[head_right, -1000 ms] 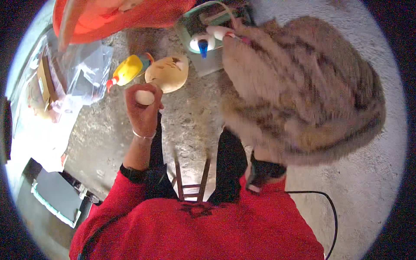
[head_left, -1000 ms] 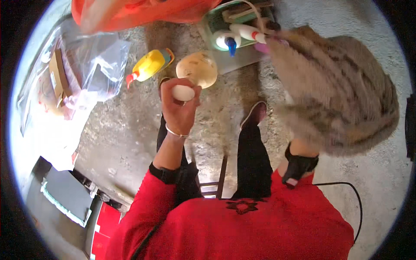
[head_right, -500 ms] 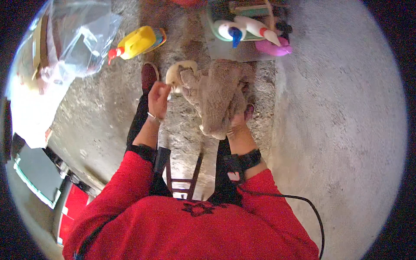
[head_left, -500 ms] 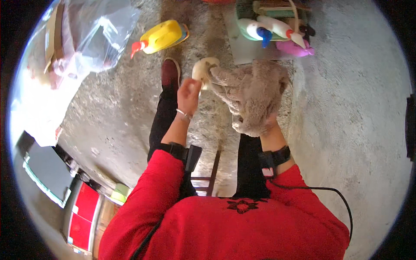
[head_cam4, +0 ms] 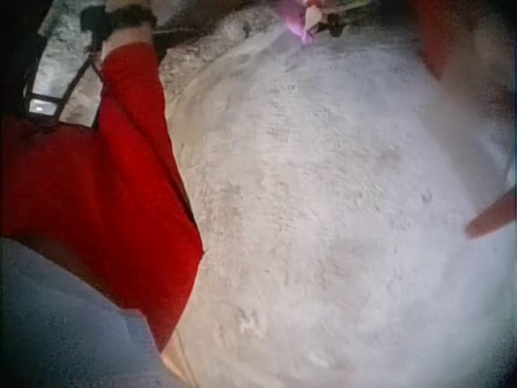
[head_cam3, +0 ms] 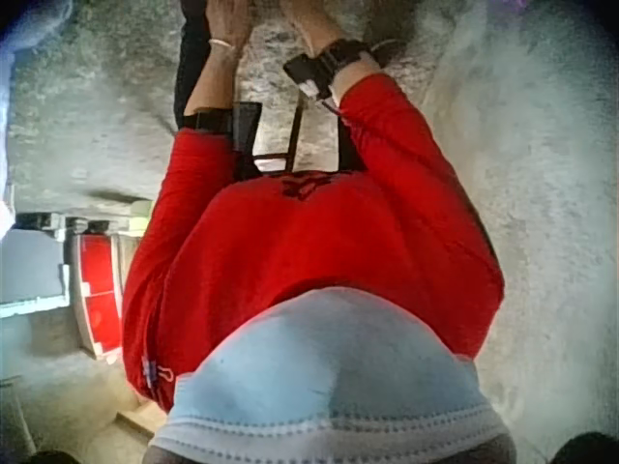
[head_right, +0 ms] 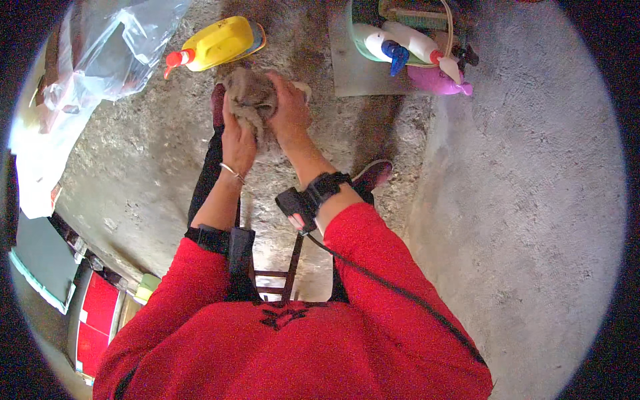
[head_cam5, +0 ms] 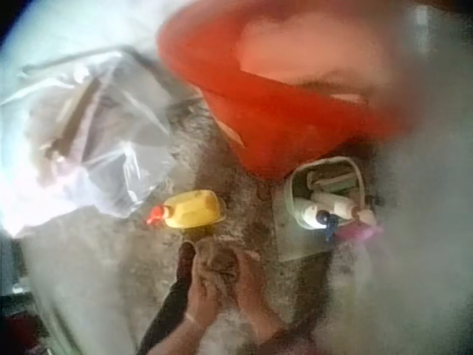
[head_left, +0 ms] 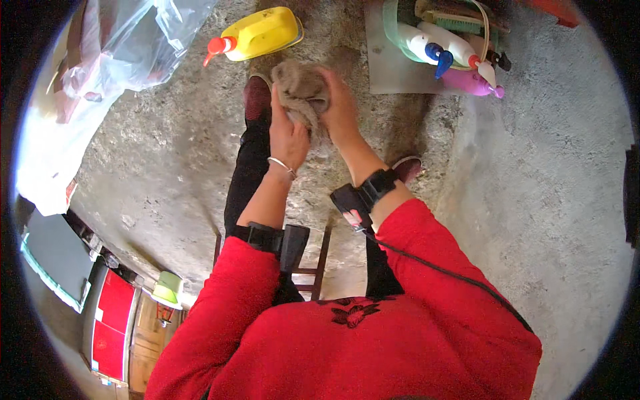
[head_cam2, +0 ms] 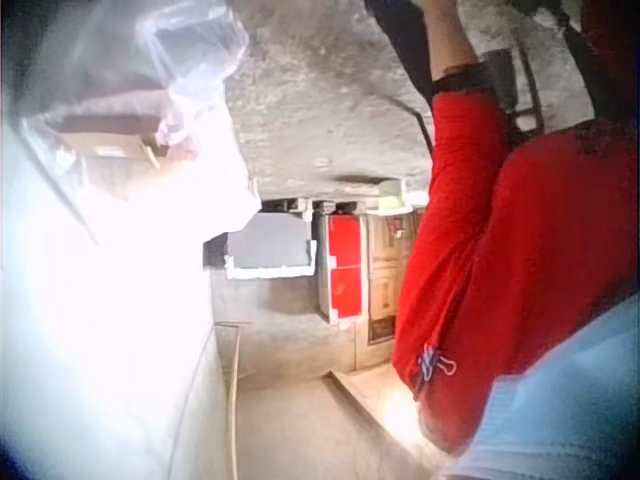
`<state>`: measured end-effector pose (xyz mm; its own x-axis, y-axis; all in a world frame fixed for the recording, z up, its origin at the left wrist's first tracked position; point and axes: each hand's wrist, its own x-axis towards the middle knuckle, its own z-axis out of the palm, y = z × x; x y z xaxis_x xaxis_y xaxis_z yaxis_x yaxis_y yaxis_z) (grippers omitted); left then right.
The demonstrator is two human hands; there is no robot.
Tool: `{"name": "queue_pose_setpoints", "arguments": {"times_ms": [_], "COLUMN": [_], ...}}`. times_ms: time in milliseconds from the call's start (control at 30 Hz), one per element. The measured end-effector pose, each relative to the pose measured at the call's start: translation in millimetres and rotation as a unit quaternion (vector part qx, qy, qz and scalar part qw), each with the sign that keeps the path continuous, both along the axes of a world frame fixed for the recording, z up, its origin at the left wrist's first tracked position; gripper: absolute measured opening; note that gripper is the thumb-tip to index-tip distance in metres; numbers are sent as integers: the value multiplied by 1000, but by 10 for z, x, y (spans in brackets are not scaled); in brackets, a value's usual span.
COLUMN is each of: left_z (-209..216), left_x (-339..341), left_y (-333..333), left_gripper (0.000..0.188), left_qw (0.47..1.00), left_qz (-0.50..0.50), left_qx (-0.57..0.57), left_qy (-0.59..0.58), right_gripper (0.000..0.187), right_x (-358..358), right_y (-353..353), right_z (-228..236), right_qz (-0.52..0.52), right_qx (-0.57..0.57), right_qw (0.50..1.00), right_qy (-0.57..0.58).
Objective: The person washes a small white bowl with a scouring pad in a basin of soapy water, then wipes several plastic bottles and a large red plastic lid using a cloth.
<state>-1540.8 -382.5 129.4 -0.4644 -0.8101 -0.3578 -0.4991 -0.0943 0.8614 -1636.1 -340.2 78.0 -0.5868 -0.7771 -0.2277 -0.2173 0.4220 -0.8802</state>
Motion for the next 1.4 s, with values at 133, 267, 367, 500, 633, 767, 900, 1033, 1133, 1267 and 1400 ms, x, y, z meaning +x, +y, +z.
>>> {"name": "queue_pose_setpoints", "arguments": {"times_ms": [133,267,367,500,633,767,900,1033,1133,1267,1400], "left_z": [-20,-12,-79,-57,-97,-46,34,90,125,-59,-108], "left_x": [-75,-169,-226,-189,-233,-465,-486,-381,-404,-460,-526], "left_y": [47,151,127,137,157,236,212,249,257,284,394], "left_gripper": [67,66,57,57,63,72,73,83,86,77,57], "left_qw": [997,995,963,959,997,995,988,977,973,985,993], "left_qz": [3,-12,163,173,33,-93,-130,-150,-169,-124,42], "left_qx": [69,81,200,219,63,9,-32,-107,-94,-84,40], "left_qy": [-18,-55,83,51,10,-25,-75,-105,-123,-83,-100], "right_gripper": [56,44,37,43,49,40,37,36,37,33,38], "right_x": [-269,-571,-496,321,-2,-712,-710,-600,-646,-692,-1], "right_y": [-263,11,460,567,486,260,294,245,-4,285,1066], "right_z": [-375,-697,-666,91,253,-173,-146,292,162,-559,-835], "right_qz": [43,-104,-202,-315,-88,-17,61,207,174,17,-361], "right_qx": [127,104,94,69,37,179,181,141,223,206,147], "right_qw": [990,989,962,938,995,980,980,965,952,974,889], "right_qy": [30,-25,-159,-127,-6,83,49,75,115,88,-241]}}
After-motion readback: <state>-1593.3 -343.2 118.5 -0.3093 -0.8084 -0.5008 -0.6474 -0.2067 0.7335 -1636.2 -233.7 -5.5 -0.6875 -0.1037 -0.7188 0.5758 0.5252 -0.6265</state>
